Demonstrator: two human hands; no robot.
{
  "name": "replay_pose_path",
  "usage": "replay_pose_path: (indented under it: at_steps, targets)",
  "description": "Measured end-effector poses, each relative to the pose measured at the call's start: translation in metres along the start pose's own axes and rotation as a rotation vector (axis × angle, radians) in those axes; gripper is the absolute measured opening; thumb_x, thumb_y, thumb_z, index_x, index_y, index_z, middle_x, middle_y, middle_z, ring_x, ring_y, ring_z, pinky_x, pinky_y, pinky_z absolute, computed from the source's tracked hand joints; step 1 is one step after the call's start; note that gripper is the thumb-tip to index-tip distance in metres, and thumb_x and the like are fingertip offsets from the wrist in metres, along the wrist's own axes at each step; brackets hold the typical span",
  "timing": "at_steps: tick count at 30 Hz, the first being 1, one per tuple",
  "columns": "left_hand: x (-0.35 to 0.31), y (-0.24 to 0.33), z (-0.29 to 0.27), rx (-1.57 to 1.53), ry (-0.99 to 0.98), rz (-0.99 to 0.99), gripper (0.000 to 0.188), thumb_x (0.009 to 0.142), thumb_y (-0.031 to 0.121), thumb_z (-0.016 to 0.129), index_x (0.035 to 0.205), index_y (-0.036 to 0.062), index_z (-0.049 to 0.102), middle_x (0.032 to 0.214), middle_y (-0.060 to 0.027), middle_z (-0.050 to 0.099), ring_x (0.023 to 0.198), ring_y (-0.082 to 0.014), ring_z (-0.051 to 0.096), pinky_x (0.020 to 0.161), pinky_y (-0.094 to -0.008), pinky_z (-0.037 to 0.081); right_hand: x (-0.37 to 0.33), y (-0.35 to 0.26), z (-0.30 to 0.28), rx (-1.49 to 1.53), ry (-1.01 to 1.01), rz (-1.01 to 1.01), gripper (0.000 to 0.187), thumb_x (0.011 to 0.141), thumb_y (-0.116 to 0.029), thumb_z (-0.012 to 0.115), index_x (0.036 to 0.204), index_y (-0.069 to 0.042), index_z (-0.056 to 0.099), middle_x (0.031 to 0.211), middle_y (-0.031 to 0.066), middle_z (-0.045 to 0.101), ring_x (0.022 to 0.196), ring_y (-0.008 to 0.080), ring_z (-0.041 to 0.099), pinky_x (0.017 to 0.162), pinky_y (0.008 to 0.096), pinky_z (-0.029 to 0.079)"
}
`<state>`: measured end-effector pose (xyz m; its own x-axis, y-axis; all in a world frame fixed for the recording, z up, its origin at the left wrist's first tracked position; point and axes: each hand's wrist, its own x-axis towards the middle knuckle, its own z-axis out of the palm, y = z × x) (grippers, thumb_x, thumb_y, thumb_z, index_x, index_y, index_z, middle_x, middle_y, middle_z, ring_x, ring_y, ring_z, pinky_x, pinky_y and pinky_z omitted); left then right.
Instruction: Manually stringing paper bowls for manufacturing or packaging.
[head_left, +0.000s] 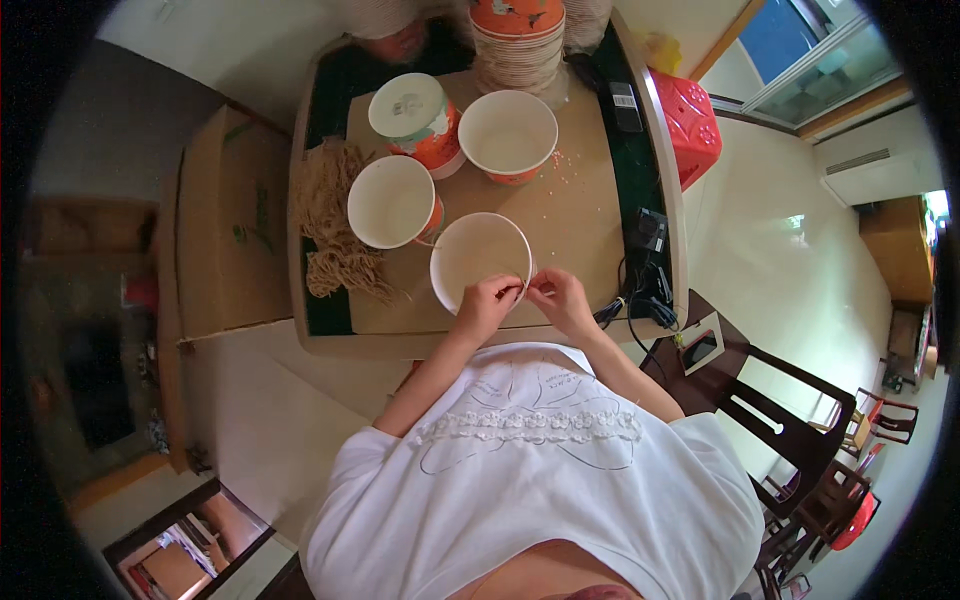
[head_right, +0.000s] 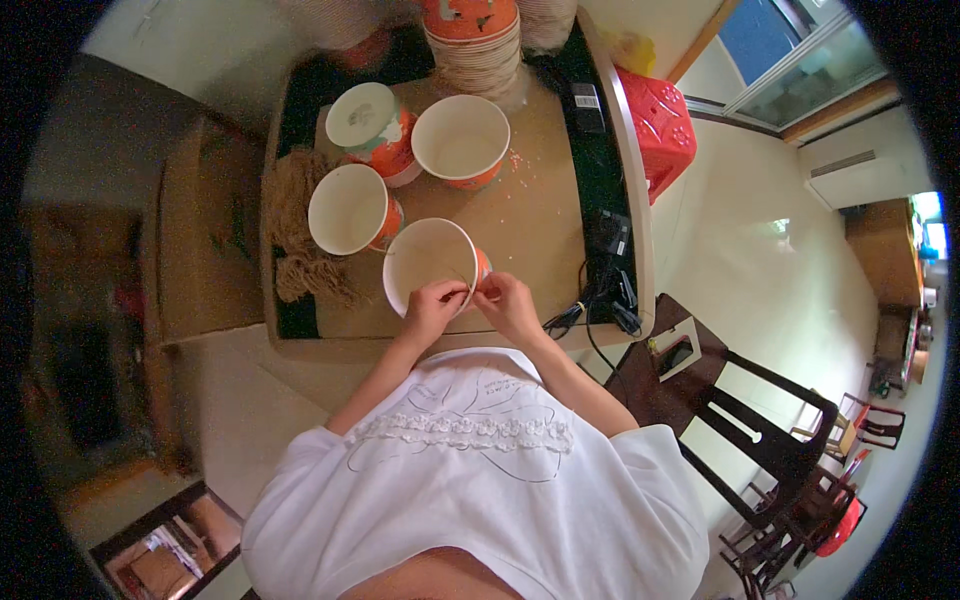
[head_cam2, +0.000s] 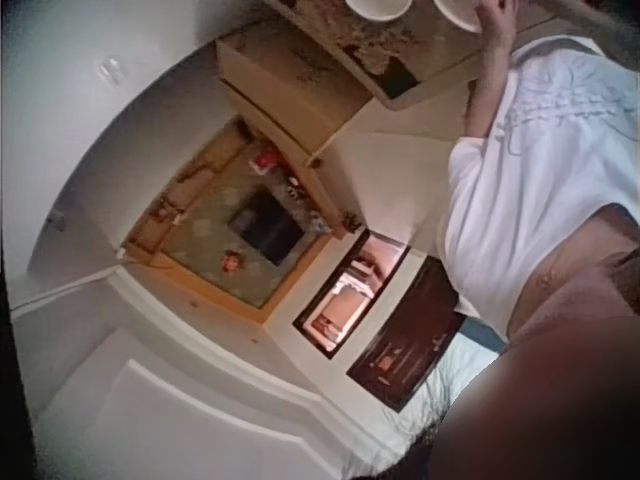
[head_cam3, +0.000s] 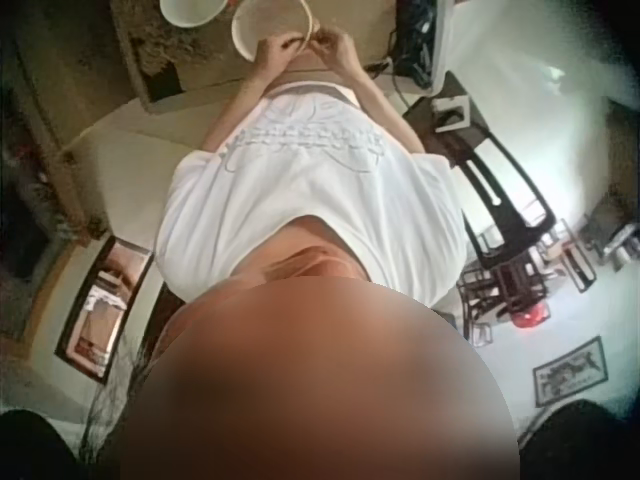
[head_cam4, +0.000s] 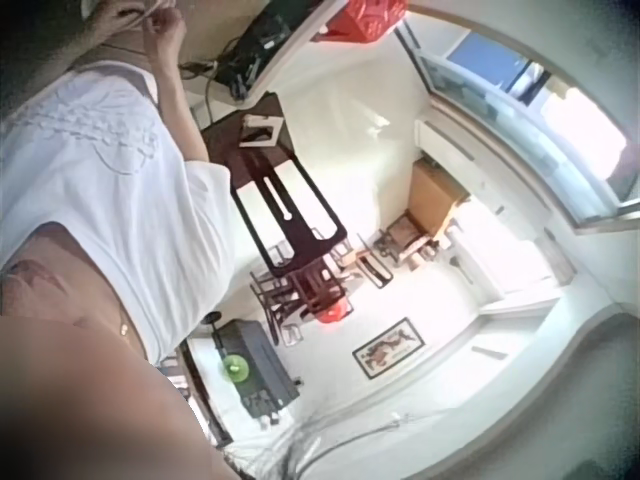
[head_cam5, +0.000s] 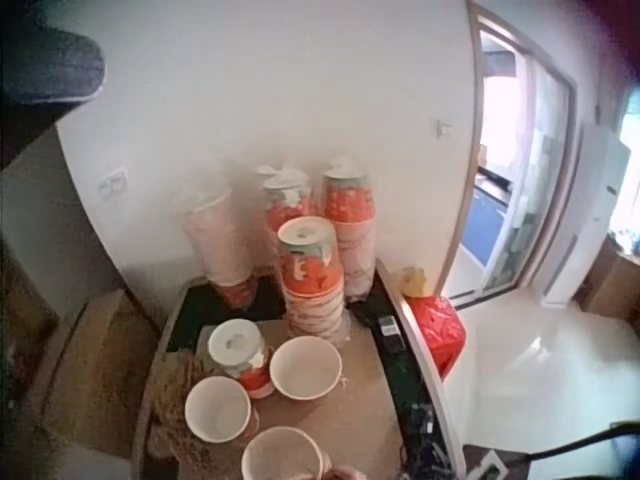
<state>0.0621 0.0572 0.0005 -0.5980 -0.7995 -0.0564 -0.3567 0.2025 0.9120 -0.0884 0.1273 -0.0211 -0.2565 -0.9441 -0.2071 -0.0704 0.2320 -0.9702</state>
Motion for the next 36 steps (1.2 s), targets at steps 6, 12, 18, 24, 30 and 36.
replay_pose_path:
  at_steps: [6, 12, 18, 24, 30, 36]
  targets:
    - [0.003, -0.015, 0.011, 0.001, 0.027, -0.114, 0.008, 0.086, 0.008, 0.055, 0.091, 0.0019, 0.056, 0.081, -0.0163, 0.063, 0.074, -0.0277, 0.065, 0.063, -0.0355, 0.049, -0.008, 0.002, -0.003, 0.175, -0.142, 0.202, 0.010, 0.086, 0.000, 0.056, 0.095, 0.004, 0.054, 0.083, 0.0080, 0.063, 0.075, 0.0142, 0.063, 0.065, 0.0253, 0.051]
    - [0.000, -0.033, 0.017, -0.019, 0.171, -0.001, 0.012, 0.090, 0.010, 0.050, 0.101, 0.0043, 0.048, 0.080, -0.0151, 0.063, 0.068, -0.0287, 0.065, 0.058, -0.0376, 0.050, -0.009, -0.002, -0.010, -0.122, -0.110, 0.085, 0.014, 0.084, -0.001, 0.058, 0.098, 0.002, 0.056, 0.084, 0.0075, 0.064, 0.077, 0.0142, 0.063, 0.067, 0.0259, 0.051]
    - [0.003, -0.044, 0.018, -0.429, 0.074, -0.230, 0.008, 0.090, 0.010, 0.050, 0.093, 0.0031, 0.046, 0.077, -0.0137, 0.063, 0.069, -0.0282, 0.065, 0.057, -0.0375, 0.051, 0.005, -0.001, -0.020, -0.189, -0.069, 0.098, 0.016, 0.082, -0.001, 0.060, 0.098, 0.001, 0.059, 0.083, 0.0074, 0.066, 0.077, 0.0126, 0.062, 0.069, 0.0254, 0.050]
    - [0.008, -0.045, 0.024, -0.232, 0.101, -0.081, 0.014, 0.091, 0.009, 0.051, 0.102, 0.0028, 0.052, 0.078, -0.0099, 0.065, 0.068, -0.0169, 0.065, 0.060, -0.0303, 0.052, 0.011, 0.008, -0.018, -0.014, -0.087, 0.170, 0.015, 0.088, -0.004, 0.057, 0.100, 0.003, 0.061, 0.084, 0.0066, 0.066, 0.074, 0.0113, 0.060, 0.067, 0.0239, 0.049]
    - [0.010, -0.018, 0.011, -0.212, -0.054, -0.024, 0.026, 0.078, 0.018, 0.070, 0.097, 0.0012, 0.062, 0.080, -0.0085, 0.067, 0.071, -0.0156, 0.065, 0.063, -0.0285, 0.052, 0.013, 0.012, -0.014, 0.078, -0.056, 0.208, 0.018, 0.089, -0.007, 0.057, 0.103, 0.003, 0.061, 0.088, 0.0079, 0.066, 0.078, 0.0135, 0.061, 0.071, 0.0253, 0.050]
    - [0.007, -0.033, 0.015, 0.071, -0.043, 0.016, 0.038, 0.073, 0.008, 0.070, 0.108, 0.0050, 0.056, 0.085, -0.0071, 0.062, 0.073, -0.0185, 0.062, 0.065, -0.0318, 0.050, 0.022, 0.017, 0.000, 0.423, 0.012, 0.360, 0.016, 0.085, -0.005, 0.060, 0.100, -0.001, 0.059, 0.090, 0.0068, 0.063, 0.080, 0.0132, 0.060, 0.072, 0.0248, 0.050]
